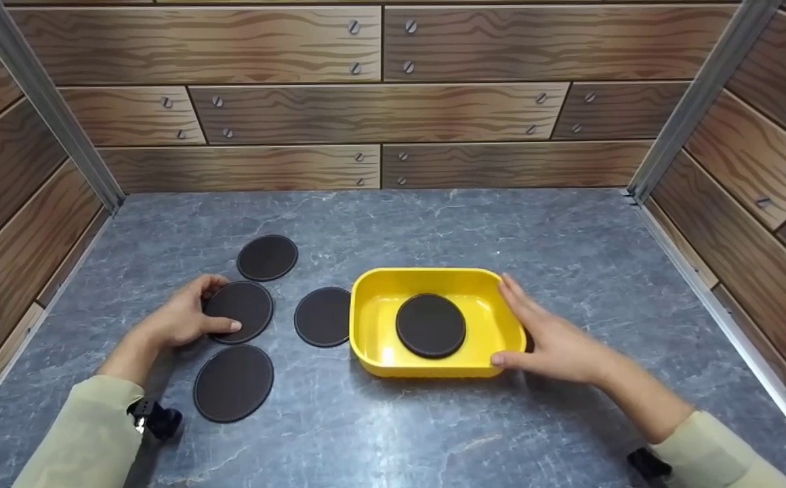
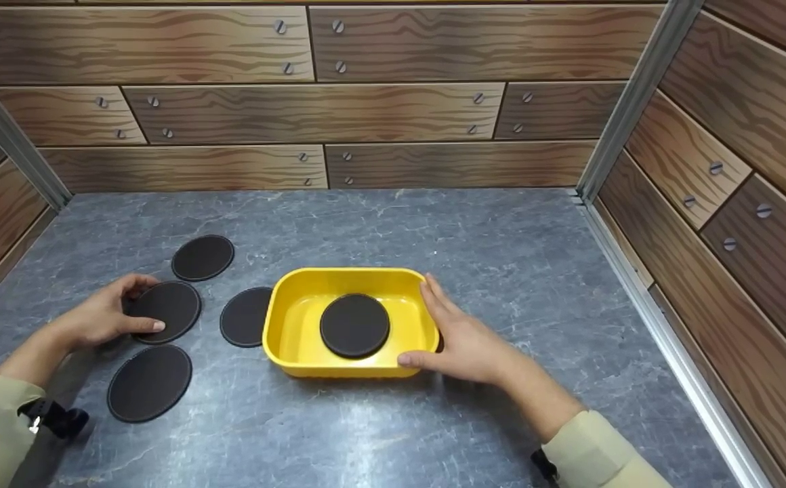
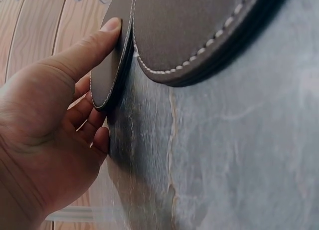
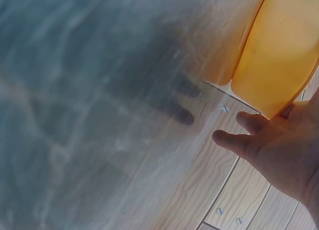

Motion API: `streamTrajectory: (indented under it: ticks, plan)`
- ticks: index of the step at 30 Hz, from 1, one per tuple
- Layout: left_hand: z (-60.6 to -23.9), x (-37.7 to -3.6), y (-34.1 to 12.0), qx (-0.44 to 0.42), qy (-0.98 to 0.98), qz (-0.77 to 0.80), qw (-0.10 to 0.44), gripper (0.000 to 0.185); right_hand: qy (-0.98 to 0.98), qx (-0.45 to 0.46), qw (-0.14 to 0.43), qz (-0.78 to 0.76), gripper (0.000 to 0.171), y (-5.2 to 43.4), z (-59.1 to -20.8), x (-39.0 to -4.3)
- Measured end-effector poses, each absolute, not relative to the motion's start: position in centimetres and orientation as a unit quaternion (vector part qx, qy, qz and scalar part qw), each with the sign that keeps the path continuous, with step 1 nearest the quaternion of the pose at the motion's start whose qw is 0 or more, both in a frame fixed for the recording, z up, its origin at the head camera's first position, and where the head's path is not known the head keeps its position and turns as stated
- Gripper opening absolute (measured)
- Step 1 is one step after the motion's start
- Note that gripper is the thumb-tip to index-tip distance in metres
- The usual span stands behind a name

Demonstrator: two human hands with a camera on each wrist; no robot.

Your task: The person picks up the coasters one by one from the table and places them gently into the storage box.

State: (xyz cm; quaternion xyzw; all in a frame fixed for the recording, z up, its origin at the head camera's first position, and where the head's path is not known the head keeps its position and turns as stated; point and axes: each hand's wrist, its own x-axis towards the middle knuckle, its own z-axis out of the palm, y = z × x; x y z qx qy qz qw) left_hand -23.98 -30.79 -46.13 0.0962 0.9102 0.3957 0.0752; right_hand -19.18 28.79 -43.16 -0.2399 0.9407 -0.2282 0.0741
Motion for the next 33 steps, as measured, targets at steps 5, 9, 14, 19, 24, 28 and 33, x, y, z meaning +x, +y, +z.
streamTrajectory:
  ticks: [5, 9, 14, 19, 24, 28, 33]
  plan:
    - [-46.0, -23.9, -30.7, 0.094, 0.912, 0.392, 0.073, 0.091, 0.94, -0.242, 0.071, -0.229, 0.114, 28.8, -43.2, -19.1]
    - [-45.8, -24.0, -30.6, 0.084, 0.908, 0.403, 0.081, 0.087, 0.939, -0.244, 0.069, -0.231, 0.115, 28.8, -43.2, -19.1]
    - [-45.5, -24.0, -30.7, 0.081, 0.9, 0.421, 0.076, 0.077, 0.939, -0.243, 0.071, -0.232, 0.114, 28.8, -43.2, -19.1]
    - [-45.2, -23.8, -30.9, 0.102, 0.896, 0.428, 0.052, 0.057, 0.94, -0.241, 0.077, -0.231, 0.114, 28.8, -43.3, -19.2]
    - [-44.9, -23.7, -31.1, 0.107, 0.899, 0.424, 0.042, 0.04, 0.938, -0.242, 0.079, -0.233, 0.114, 28.8, -43.3, -19.3]
    - [-44.6, -23.7, -31.2, 0.101, 0.904, 0.414, 0.044, 0.039, 0.938, -0.241, 0.079, -0.236, 0.114, 28.8, -43.2, -19.2]
    - [-44.0, -23.7, -31.3, 0.089, 0.897, 0.43, 0.055, 0.038, 0.94, -0.239, 0.08, -0.232, 0.114, 28.8, -43.2, -19.2]
